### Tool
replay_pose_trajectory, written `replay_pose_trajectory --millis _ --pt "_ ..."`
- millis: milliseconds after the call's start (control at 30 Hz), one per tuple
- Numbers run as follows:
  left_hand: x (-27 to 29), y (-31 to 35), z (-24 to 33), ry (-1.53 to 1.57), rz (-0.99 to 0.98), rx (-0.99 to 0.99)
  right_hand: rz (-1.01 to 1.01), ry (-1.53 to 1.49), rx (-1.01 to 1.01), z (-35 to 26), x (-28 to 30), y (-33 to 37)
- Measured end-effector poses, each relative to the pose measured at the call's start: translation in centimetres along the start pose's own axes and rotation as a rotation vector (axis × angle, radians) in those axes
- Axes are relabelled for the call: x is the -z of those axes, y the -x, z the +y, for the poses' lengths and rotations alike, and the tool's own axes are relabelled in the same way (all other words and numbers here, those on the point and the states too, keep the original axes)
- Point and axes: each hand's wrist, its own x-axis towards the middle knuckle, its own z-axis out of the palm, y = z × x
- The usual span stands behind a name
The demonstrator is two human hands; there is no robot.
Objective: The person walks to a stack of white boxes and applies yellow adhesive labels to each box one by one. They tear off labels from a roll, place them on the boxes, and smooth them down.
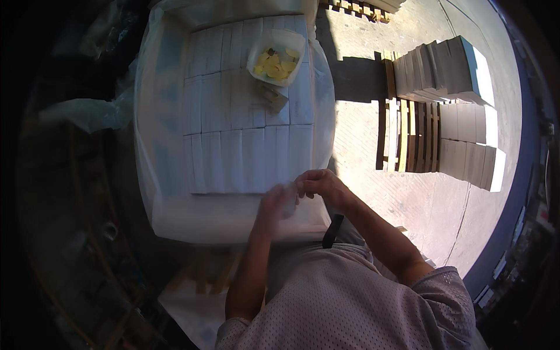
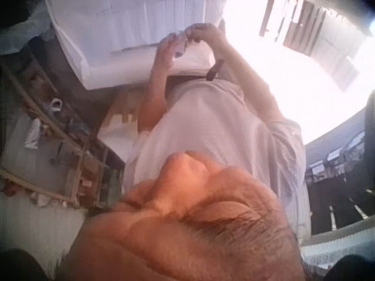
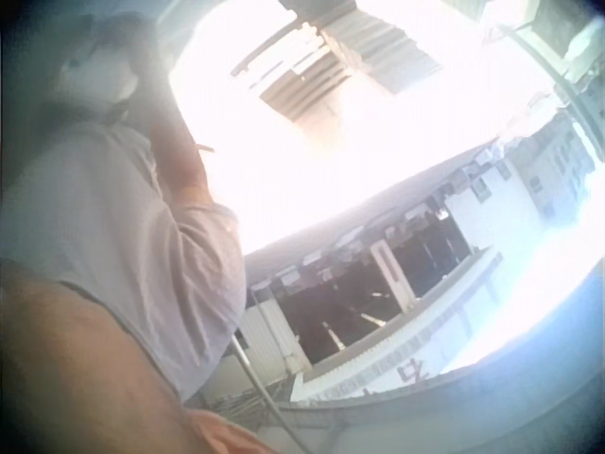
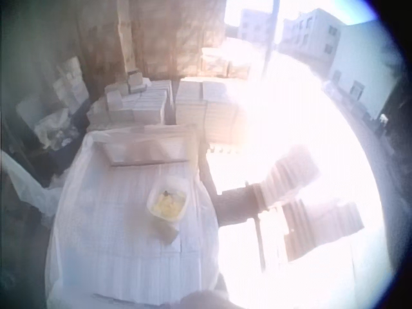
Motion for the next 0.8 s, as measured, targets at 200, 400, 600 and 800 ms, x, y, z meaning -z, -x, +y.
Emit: replay_pose_trajectory --millis 200,400,600,800 --pt "3.2 1.2 0.8 -0.059 0.032 0.041 0.027 0.018 -0.039 0.6 -3.0 -1.8" --pt "5.0 2.0 0.4 -0.03 0.1 -0.026 -0.084 0.08 -0.031 0.4 -3.9 -3.7" --pt "5.1 2.2 -0.5 -0.054 0.206 -0.051 -0.153 0.169 -0.051 0.5 -3.8 -5.3" --pt "4.9 2.1 -0.4 -0.036 0.298 0.012 -0.183 0.217 -0.082 -0.1 -4.1 -6.2"
